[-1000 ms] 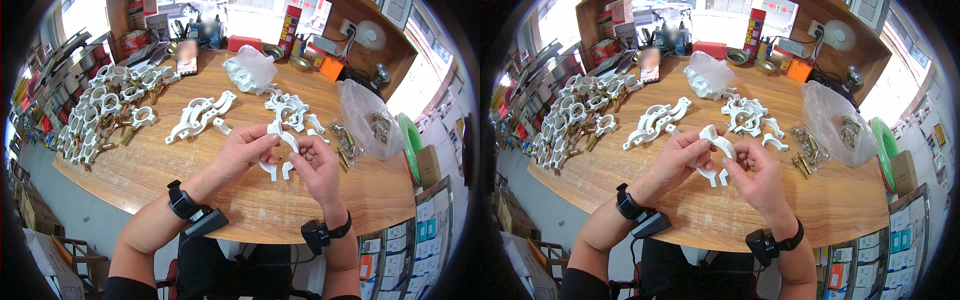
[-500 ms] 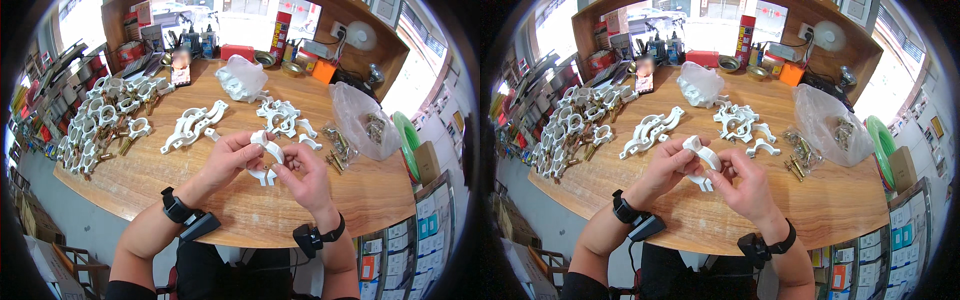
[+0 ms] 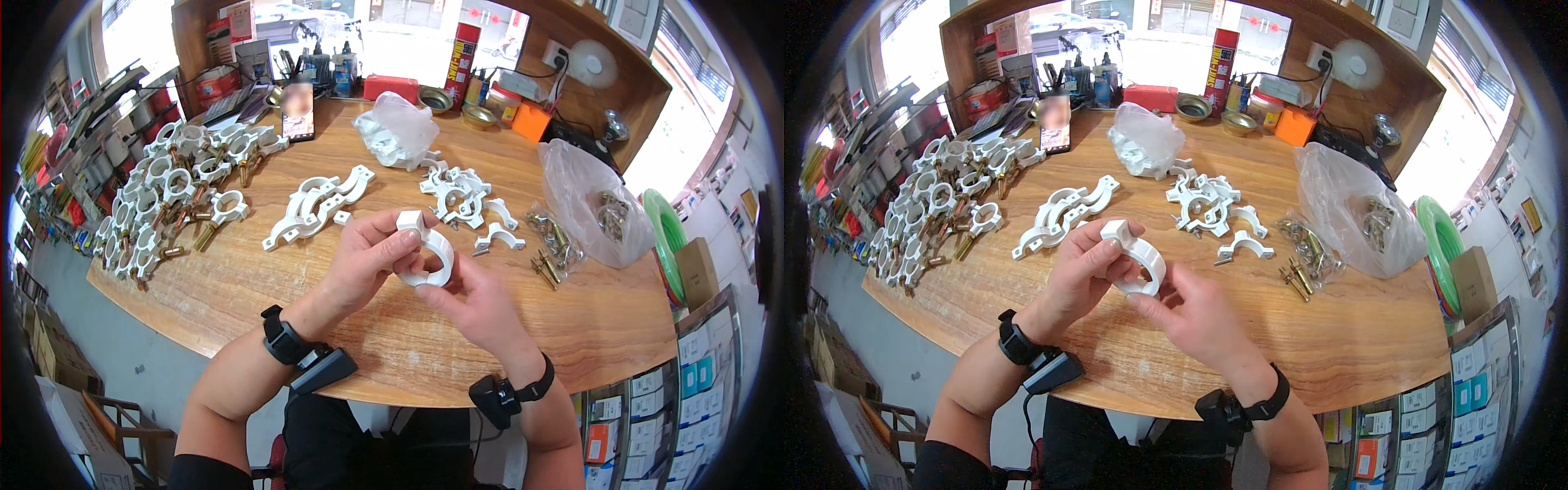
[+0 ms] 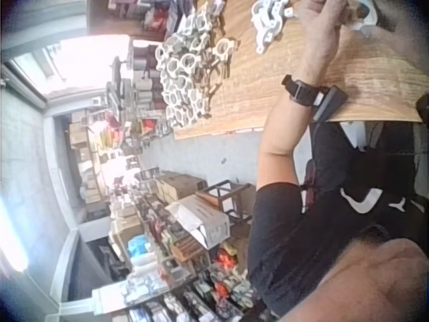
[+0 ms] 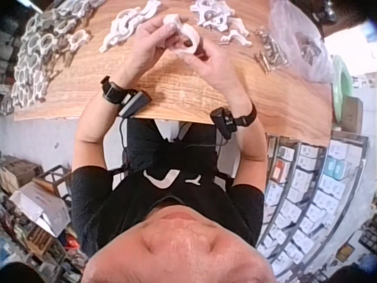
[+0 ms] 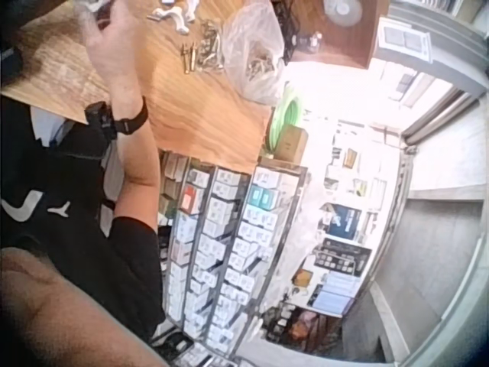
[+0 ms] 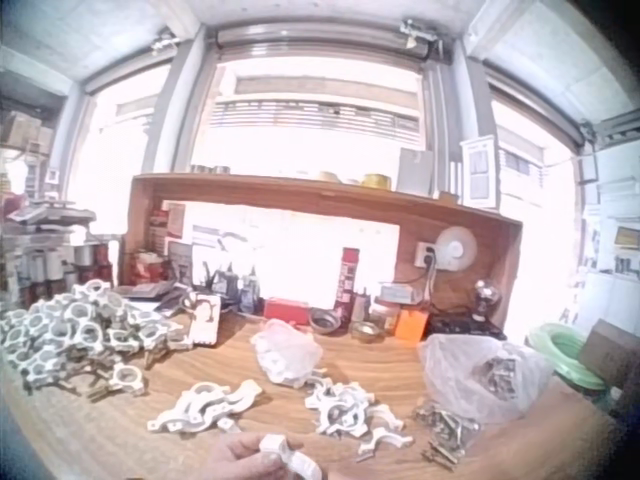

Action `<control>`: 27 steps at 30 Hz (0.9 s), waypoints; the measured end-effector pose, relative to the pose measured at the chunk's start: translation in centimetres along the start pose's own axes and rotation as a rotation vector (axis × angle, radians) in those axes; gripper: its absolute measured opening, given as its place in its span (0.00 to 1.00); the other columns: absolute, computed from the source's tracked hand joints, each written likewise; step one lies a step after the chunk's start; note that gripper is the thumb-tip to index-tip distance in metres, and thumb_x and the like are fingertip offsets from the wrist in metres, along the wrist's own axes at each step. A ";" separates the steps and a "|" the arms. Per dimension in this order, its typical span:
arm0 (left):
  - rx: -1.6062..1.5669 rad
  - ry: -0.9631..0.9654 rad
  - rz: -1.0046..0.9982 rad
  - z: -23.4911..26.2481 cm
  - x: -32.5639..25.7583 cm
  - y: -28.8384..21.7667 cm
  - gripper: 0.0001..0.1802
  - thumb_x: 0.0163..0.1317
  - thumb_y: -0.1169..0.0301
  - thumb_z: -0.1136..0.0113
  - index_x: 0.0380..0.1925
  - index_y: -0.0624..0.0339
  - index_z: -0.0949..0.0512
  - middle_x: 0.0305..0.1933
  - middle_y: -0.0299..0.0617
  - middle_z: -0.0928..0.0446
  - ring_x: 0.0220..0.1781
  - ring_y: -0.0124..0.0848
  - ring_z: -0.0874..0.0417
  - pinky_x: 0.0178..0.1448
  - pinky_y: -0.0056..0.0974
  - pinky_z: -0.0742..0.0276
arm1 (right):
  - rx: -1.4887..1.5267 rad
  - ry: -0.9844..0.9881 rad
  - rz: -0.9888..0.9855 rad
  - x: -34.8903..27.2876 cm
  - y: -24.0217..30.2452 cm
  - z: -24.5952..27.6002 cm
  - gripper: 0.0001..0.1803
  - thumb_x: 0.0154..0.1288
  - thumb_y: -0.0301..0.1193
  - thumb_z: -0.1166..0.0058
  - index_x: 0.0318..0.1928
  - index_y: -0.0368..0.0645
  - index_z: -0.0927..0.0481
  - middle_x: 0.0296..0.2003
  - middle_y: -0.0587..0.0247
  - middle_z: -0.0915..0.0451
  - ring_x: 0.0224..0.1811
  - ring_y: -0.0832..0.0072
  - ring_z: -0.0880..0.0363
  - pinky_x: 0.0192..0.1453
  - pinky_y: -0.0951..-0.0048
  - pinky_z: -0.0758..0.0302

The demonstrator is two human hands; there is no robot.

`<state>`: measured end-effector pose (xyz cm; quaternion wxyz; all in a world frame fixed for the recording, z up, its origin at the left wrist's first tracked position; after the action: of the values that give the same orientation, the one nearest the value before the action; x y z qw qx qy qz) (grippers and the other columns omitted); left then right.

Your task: Assembling metal bolts and nuts into white plastic pipe clamps.

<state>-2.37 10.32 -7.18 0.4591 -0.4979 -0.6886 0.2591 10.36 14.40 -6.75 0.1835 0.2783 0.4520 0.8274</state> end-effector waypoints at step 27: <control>-0.150 -0.121 -0.186 2.8 1.3 -2.6 0.15 0.65 0.61 0.48 0.38 0.65 0.29 0.24 0.35 0.34 0.29 0.29 0.25 0.38 0.33 0.26 | 0.092 -0.233 -0.064 0.9 -1.7 4.7 0.10 0.62 0.26 0.48 0.42 0.35 0.22 0.27 0.63 0.20 0.24 0.80 0.25 0.29 0.78 0.28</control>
<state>-6.16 10.86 -5.80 0.4003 -0.4485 -0.7756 0.1926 12.66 18.82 -5.89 0.2483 0.3662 0.4739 0.7614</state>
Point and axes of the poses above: each hand's wrist, its own x-axis towards the middle knuckle, its own z-axis out of the back of the hand, y = z × x, the point moved 6 cm from there along x, towards the middle knuckle
